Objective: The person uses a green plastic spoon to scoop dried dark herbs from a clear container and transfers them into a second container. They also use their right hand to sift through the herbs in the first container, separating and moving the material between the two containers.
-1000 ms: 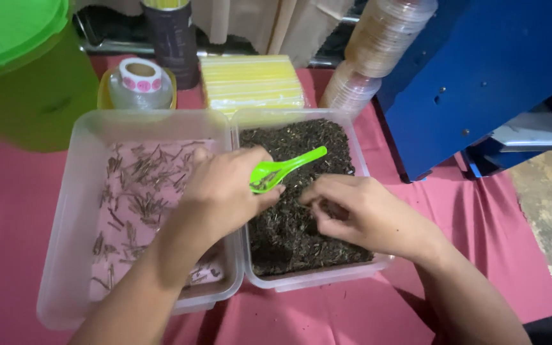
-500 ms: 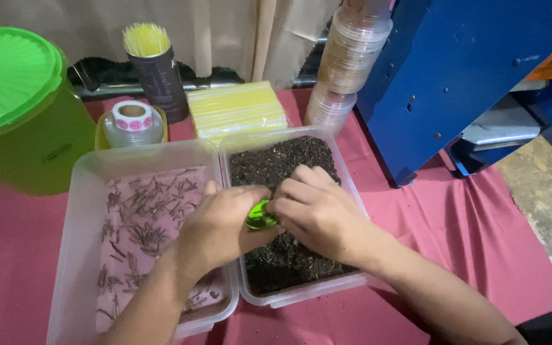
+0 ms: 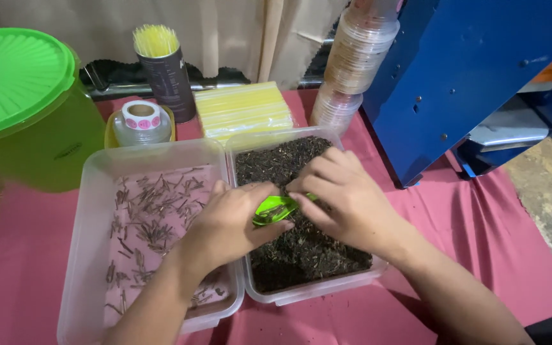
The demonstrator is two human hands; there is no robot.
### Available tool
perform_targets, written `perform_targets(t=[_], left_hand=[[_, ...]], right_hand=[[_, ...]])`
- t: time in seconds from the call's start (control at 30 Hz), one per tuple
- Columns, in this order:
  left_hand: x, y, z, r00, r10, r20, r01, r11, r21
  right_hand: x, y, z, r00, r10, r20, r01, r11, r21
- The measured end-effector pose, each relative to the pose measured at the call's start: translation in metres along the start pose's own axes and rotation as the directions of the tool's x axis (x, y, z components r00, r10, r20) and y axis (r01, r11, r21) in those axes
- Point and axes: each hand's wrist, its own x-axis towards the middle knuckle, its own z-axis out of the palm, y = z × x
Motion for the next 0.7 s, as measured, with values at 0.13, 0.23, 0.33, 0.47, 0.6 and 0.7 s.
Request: perform_targets(t=[0.13, 0.23, 0.33, 0.47, 0.6, 0.7], left_hand=[[0.0, 0.014, -0.016, 0.991, -0.098, 0.086, 0.099, 0.995, -0.005], [-0.001, 0.018, -0.02, 0.969, -0.218, 0.116, 0.222, 0.975, -0.024], [0.0, 0.017, -0.021, 0.967, -0.249, 0.062, 0.254, 0.963, -0.095], [0.003, 0.012, -0.016, 0.947, -0.32, -0.005, 0.319, 0.946, -0.063], [0.005, -0.001, -0.007, 0.939, -0.31, -0.146, 0.31, 0.95, -0.025], [0.008, -0.008, 0.001, 0.938, -0.294, -0.182, 0.297, 0.955, -0.01]], right_hand=[[0.004, 0.001, -0.016, 0.999, 0.034, -0.015, -0.032, 0.996, 0.087], [0.006, 0.001, -0.025, 0.997, 0.061, -0.05, -0.052, 0.984, 0.17], [0.004, 0.0, -0.029, 0.996, 0.071, -0.062, -0.06, 0.985, 0.164], [-0.004, -0.001, -0.017, 0.993, 0.112, 0.035, -0.117, 0.936, 0.333], [-0.005, 0.001, 0.0, 0.974, 0.061, 0.218, -0.142, 0.915, 0.378], [-0.006, 0.009, 0.004, 0.899, 0.033, 0.436, -0.202, 0.916, 0.347]])
